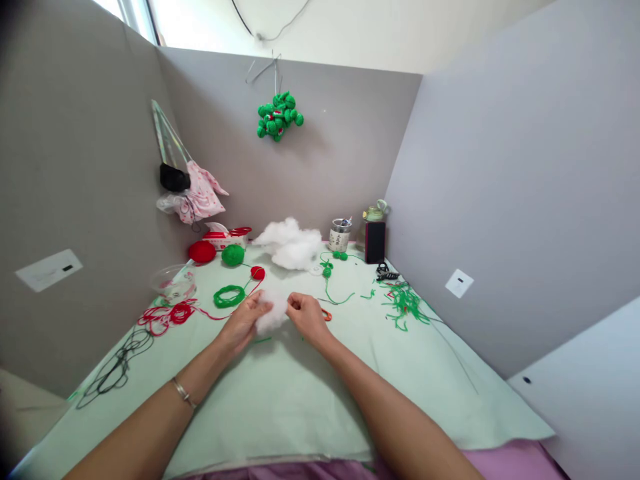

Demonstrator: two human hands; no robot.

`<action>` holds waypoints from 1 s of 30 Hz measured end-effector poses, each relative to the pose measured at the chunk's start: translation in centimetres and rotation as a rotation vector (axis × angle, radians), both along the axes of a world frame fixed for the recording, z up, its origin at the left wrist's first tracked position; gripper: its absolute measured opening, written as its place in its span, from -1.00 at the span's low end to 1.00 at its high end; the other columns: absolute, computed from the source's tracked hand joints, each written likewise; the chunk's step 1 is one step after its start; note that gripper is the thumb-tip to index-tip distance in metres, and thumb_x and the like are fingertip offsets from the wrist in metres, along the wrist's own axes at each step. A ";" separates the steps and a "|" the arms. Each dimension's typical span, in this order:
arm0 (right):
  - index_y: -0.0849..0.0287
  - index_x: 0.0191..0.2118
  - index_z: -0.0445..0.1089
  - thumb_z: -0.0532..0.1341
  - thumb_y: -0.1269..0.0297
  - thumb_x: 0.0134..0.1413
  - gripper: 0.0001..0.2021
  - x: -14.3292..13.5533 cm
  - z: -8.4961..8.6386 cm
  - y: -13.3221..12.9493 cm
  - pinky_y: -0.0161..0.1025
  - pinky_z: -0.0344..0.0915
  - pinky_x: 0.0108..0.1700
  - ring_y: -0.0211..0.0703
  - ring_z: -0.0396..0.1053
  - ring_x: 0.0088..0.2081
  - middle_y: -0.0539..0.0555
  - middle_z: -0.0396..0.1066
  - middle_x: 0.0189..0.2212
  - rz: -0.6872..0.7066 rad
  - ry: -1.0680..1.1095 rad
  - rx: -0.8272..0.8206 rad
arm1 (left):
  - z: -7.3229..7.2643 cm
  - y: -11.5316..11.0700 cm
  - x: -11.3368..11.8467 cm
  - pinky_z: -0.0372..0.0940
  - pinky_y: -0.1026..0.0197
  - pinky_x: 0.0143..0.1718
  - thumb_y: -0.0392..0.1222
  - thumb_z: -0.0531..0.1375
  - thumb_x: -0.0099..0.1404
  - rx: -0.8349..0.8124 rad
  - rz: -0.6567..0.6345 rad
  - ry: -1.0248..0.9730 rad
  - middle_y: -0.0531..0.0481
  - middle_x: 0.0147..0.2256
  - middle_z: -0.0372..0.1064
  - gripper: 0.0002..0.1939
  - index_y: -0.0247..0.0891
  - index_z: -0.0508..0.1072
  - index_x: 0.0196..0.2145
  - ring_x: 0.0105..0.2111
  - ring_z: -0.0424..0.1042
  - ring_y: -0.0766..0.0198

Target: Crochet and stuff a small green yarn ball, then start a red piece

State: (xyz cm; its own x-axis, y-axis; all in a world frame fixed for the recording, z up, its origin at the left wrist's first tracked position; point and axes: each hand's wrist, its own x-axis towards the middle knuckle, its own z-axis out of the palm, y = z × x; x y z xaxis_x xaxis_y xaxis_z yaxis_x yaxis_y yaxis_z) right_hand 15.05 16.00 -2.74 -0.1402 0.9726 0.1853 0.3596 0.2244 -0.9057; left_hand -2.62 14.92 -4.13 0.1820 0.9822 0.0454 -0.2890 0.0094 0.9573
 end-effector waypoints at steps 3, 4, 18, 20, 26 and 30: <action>0.11 -0.57 0.16 0.16 0.27 -0.01 -0.80 -0.3 0.0 -0.5 -0.27 -0.07 -0.42 -0.26 0.03 -0.50 -0.11 0.09 -0.63 0.037 -0.094 0.049 | -0.9 0.1 0.3 0.49 0.04 -0.15 -0.07 0.28 0.41 0.035 0.002 0.130 -0.11 -0.08 0.51 -0.69 -0.31 0.49 0.00 -0.18 0.53 0.16; 0.10 -0.56 0.14 0.14 0.29 0.02 -0.80 -0.3 0.1 -0.6 -0.27 -0.07 -0.41 -0.25 0.03 -0.50 -0.11 0.09 -0.63 0.048 -0.125 0.062 | -1.2 0.3 0.2 0.50 0.00 -0.12 -0.07 0.25 0.43 0.048 0.010 0.172 -0.12 -0.03 0.49 -0.68 -0.31 0.48 0.04 -0.13 0.53 0.14; 0.10 -0.43 0.20 0.05 0.34 0.28 -0.79 0.0 0.4 -1.1 -0.24 0.03 -0.26 -0.20 0.14 -0.44 -0.08 0.20 -0.54 0.176 -0.383 0.190 | -1.6 0.7 -0.4 0.45 -0.12 0.01 -0.07 0.25 0.43 0.282 0.126 0.506 -0.18 0.10 0.43 -0.63 -0.27 0.45 0.12 0.01 0.49 0.05; 0.10 -0.38 0.26 0.07 0.38 0.26 -0.84 0.0 0.7 -1.3 -0.25 0.05 -0.23 -0.18 0.19 -0.40 -0.05 0.28 -0.49 0.181 -0.394 0.207 | -1.6 0.5 -0.3 0.45 -0.11 0.01 -0.07 0.25 0.43 0.289 0.112 0.508 -0.17 0.08 0.44 -0.64 -0.28 0.45 0.10 0.00 0.49 0.05; 0.10 -0.38 0.30 0.09 0.39 0.23 -0.85 0.2 1.1 -1.4 -0.26 0.06 -0.25 -0.20 0.23 -0.40 -0.06 0.33 -0.48 0.182 -0.391 0.207 | -1.7 0.2 -0.2 0.46 -0.09 -0.01 -0.07 0.25 0.43 0.252 0.061 0.492 -0.16 0.07 0.45 -0.64 -0.28 0.46 0.10 -0.02 0.50 0.06; 0.11 -0.40 0.31 0.11 0.38 0.21 -0.85 0.3 1.1 -1.3 -0.27 0.08 -0.27 -0.21 0.23 -0.41 -0.07 0.32 -0.50 0.163 -0.380 0.193 | -2.0 0.6 -0.2 0.47 -0.09 -0.02 -0.06 0.24 0.43 0.173 0.030 0.460 -0.16 0.08 0.44 -0.62 -0.28 0.44 0.12 -0.02 0.50 0.05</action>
State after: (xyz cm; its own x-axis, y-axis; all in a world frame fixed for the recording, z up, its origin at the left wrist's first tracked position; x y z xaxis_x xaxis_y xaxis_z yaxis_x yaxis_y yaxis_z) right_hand 15.32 14.68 -1.59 -0.3815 0.8850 0.2669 0.6041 0.4573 -0.6526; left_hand -2.81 15.53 -6.18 0.1933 0.9725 0.1297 0.1660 -0.1627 0.9726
